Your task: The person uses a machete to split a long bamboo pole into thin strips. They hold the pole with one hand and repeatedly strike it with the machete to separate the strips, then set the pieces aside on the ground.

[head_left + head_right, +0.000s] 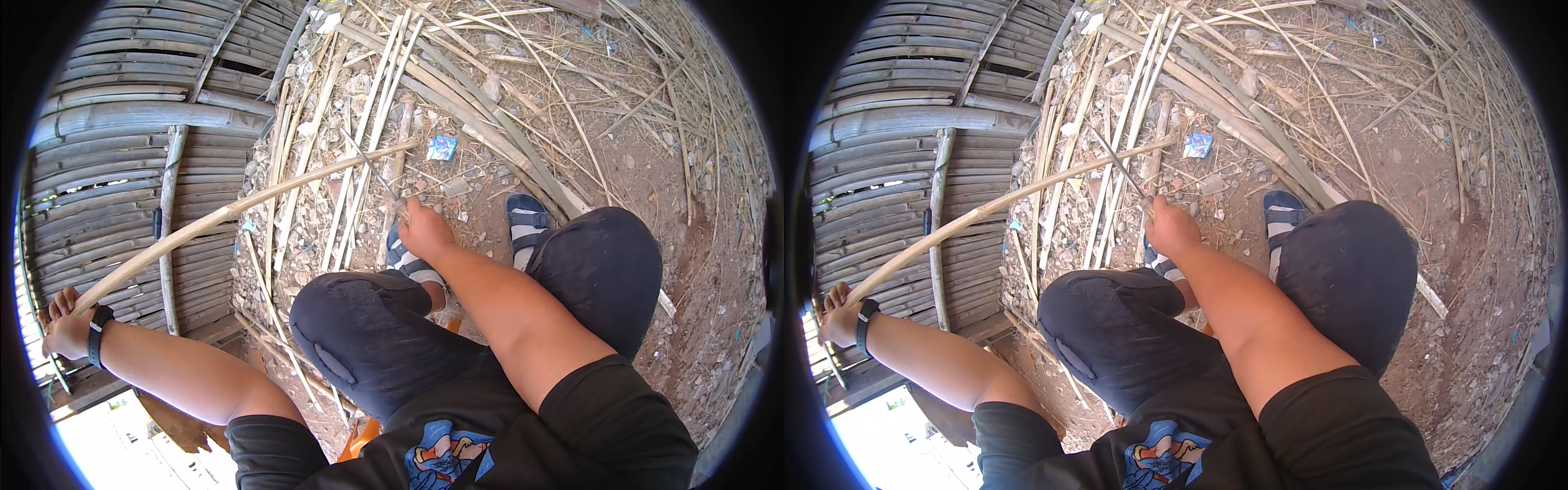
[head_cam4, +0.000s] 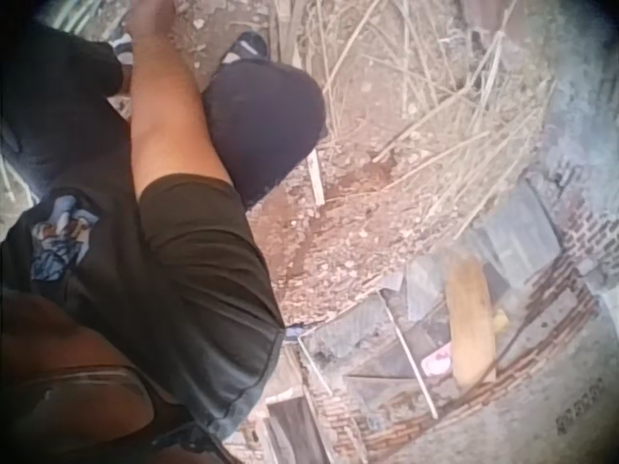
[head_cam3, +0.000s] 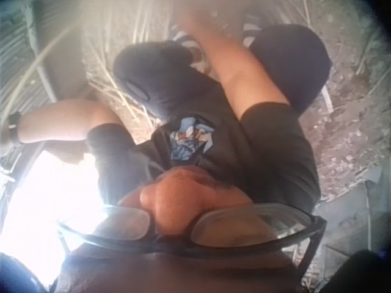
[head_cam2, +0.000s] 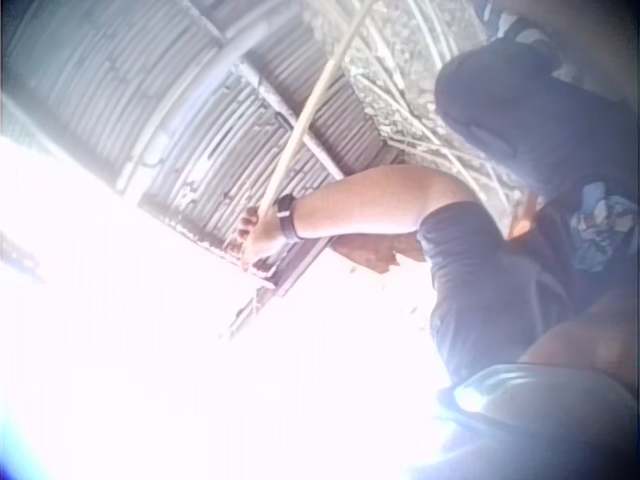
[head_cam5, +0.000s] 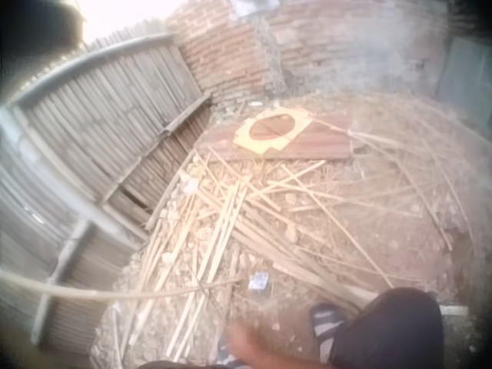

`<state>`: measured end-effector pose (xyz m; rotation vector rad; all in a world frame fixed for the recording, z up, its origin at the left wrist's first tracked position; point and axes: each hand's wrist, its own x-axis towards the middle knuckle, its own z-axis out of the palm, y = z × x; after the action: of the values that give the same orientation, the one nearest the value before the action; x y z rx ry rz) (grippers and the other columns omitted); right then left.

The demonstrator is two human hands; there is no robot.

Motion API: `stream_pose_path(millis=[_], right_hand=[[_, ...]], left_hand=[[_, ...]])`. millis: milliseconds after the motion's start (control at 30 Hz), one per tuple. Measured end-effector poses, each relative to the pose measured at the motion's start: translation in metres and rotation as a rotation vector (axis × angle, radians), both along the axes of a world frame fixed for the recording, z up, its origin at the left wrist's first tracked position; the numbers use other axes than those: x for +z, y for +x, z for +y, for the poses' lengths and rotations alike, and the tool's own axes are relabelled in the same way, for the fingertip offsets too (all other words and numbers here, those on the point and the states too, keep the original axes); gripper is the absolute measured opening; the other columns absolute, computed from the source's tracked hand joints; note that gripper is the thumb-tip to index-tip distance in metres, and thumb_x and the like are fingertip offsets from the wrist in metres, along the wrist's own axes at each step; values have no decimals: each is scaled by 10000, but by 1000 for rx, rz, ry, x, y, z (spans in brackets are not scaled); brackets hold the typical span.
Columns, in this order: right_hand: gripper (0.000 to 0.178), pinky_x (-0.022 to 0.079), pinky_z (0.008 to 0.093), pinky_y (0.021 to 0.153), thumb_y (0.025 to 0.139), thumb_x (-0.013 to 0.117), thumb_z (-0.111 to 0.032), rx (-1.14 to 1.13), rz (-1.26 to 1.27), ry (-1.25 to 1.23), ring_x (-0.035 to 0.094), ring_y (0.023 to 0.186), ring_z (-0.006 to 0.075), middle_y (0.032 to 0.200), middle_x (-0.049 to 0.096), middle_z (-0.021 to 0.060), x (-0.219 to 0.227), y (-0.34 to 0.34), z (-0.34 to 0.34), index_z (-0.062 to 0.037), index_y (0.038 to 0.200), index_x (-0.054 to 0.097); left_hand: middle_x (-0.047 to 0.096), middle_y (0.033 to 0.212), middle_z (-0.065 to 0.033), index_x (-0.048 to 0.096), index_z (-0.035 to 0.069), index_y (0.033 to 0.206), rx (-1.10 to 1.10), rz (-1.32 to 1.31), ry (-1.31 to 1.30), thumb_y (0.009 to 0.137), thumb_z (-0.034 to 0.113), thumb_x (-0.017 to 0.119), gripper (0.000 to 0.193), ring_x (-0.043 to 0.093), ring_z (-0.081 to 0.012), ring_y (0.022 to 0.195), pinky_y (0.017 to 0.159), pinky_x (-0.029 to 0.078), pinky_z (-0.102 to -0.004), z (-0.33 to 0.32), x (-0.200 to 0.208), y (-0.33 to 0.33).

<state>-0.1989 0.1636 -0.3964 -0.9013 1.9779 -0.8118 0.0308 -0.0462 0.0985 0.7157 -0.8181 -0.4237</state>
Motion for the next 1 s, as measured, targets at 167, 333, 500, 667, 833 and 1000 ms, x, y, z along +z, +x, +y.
stream_pose_path(millis=[167,333,500,667,833,1000], right_hand=[[409,505,478,885,856,621,-185,-104,-51,142,631,1039,414,1084,647,263,-34,-11,5,-17,1200,477],[438,501,481,897,853,631,-181,-118,-110,154,633,1043,411,1066,651,270,-13,-22,-6,0,1220,475],[466,507,517,801,824,653,-207,8,-59,-194,641,917,454,939,657,292,11,2,-20,-14,1212,481],[458,516,486,842,828,652,-204,-123,-93,81,642,973,428,1003,655,281,-36,-16,-2,-8,1205,481],[417,523,471,842,839,642,-196,-98,-122,56,650,979,406,1016,656,273,4,-9,-15,18,1167,499],[372,520,496,757,810,652,-142,26,-78,-305,654,866,430,914,655,274,37,14,-42,14,1113,504]], left_hand=[[345,573,-47,570,83,844,-23,-27,-22,972,645,240,664,297,-175,446,378,222,-295,-2,-1,-3],[351,568,-50,558,79,826,-51,-96,-86,977,644,225,673,289,-175,435,371,215,-299,-5,2,11],[367,574,-51,572,74,860,-131,-111,-111,967,661,198,704,293,-173,433,365,223,-300,-21,9,31],[351,588,-47,565,64,884,-63,-103,-66,956,677,204,716,276,-167,437,374,224,-297,-7,-1,11],[329,597,-53,539,47,909,-150,-185,-156,940,709,192,748,247,-165,442,382,204,-301,-17,-3,46],[332,601,-65,539,39,947,-149,-159,-137,949,696,168,754,242,-170,447,387,192,-308,-26,2,47]])
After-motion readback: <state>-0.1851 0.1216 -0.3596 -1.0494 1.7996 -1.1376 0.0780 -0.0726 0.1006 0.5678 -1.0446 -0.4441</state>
